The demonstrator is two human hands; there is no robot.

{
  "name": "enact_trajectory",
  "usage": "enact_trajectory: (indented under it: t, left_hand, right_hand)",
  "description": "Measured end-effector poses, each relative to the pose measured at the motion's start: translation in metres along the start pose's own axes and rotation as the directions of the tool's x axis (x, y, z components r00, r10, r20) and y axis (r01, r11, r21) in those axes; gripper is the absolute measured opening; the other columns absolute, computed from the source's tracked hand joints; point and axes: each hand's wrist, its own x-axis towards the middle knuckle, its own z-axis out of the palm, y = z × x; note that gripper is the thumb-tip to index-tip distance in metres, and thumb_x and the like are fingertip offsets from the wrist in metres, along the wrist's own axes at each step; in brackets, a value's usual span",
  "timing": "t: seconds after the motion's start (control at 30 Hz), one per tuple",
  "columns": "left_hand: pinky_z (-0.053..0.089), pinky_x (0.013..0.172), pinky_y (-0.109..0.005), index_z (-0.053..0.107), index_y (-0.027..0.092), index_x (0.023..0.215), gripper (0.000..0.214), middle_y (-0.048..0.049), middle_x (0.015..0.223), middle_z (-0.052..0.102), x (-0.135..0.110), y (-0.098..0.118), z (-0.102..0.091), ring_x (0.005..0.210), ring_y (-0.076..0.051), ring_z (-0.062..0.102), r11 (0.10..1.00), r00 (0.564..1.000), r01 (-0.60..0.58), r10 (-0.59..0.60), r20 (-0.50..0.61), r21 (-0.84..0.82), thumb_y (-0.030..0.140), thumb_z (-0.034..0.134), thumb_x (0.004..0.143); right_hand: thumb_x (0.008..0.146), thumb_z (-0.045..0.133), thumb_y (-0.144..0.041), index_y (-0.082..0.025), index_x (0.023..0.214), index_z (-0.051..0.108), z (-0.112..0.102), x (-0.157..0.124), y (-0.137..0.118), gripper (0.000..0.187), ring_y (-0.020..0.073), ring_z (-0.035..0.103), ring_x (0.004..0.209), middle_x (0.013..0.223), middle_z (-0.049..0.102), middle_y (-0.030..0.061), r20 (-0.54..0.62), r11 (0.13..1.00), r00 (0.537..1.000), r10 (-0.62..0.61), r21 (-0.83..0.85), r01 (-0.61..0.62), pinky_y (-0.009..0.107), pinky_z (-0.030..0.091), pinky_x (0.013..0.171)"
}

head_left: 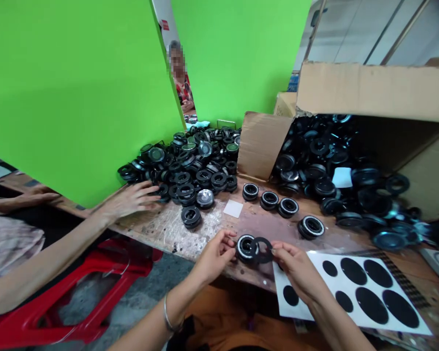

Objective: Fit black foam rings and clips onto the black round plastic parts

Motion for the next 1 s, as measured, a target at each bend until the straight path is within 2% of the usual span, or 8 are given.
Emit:
enact_trajectory:
  t: [0.1, 0.27, 0.47, 0.7, 1.0]
  left_hand:
    - [0.055, 0.065, -0.029, 0.05, 0.016, 0.098, 0.03, 0.0006, 0.077, 0.056, -0.001, -0.005, 0.009, 0.064, -0.012, 0.061, 0.957, 0.986, 0.152, -0.164, -0.029, -0.248, 0.035, 0.064, 0.079]
    - [0.056, 0.061, -0.025, 0.051, 0.015, 0.083, 0.036, -0.0004, 0.069, 0.061, 0.001, -0.001, 0.016, 0.061, -0.012, 0.063, 0.891, 0.969, 0.214, -0.244, -0.026, -0.4, 0.042, 0.072, 0.073]
    - [0.057, 0.061, -0.024, 0.054, 0.014, 0.082, 0.038, -0.0018, 0.067, 0.063, 0.0, -0.002, 0.016, 0.06, -0.012, 0.065, 0.867, 0.963, 0.238, -0.27, -0.011, -0.437, 0.042, 0.076, 0.07]
    - [0.057, 0.063, -0.023, 0.054, 0.014, 0.08, 0.037, -0.0014, 0.067, 0.062, 0.0, -0.001, 0.017, 0.062, -0.012, 0.065, 0.859, 0.964, 0.234, -0.266, -0.007, -0.455, 0.041, 0.077, 0.07]
    - [0.057, 0.063, -0.024, 0.054, 0.014, 0.08, 0.037, -0.0005, 0.065, 0.062, -0.001, -0.001, 0.018, 0.061, -0.012, 0.065, 0.858, 0.963, 0.232, -0.267, -0.013, -0.459, 0.04, 0.077, 0.069]
  right_hand:
    - [0.065, 0.073, -0.03, -0.016, 0.072, 0.069, 0.013, 0.008, 0.005, 0.016, 0.0154, 0.052, 0.079, 0.083, 0.064, 0.0022, 0.018, 0.999, 1.0, -0.019, 0.03, 0.019, 0.025, 0.038, 0.077]
    - [0.065, 0.072, -0.03, -0.015, 0.078, 0.069, 0.022, 0.014, 0.008, 0.019, 0.015, 0.05, 0.075, 0.078, 0.062, 0.001, 0.008, 1.0, 1.0, -0.004, 0.014, 0.004, 0.025, 0.037, 0.074]
    - [0.063, 0.071, -0.028, -0.015, 0.078, 0.068, 0.025, 0.015, 0.009, 0.02, 0.0154, 0.05, 0.074, 0.073, 0.062, 0.0002, -0.028, 1.0, 1.0, 0.014, 0.008, -0.013, 0.025, 0.037, 0.074]
    - [0.062, 0.068, -0.029, -0.015, 0.071, 0.068, 0.029, 0.014, 0.012, 0.016, 0.0169, 0.051, 0.082, 0.088, 0.062, 0.0027, -0.091, 0.998, 0.995, -0.032, -0.052, 0.027, 0.025, 0.037, 0.076]
    - [0.065, 0.065, -0.03, -0.015, 0.063, 0.065, 0.033, 0.011, 0.011, 0.015, 0.0183, 0.053, 0.084, 0.091, 0.062, 0.0048, -0.116, 0.982, 0.988, -0.101, -0.174, 0.08, 0.027, 0.037, 0.077]
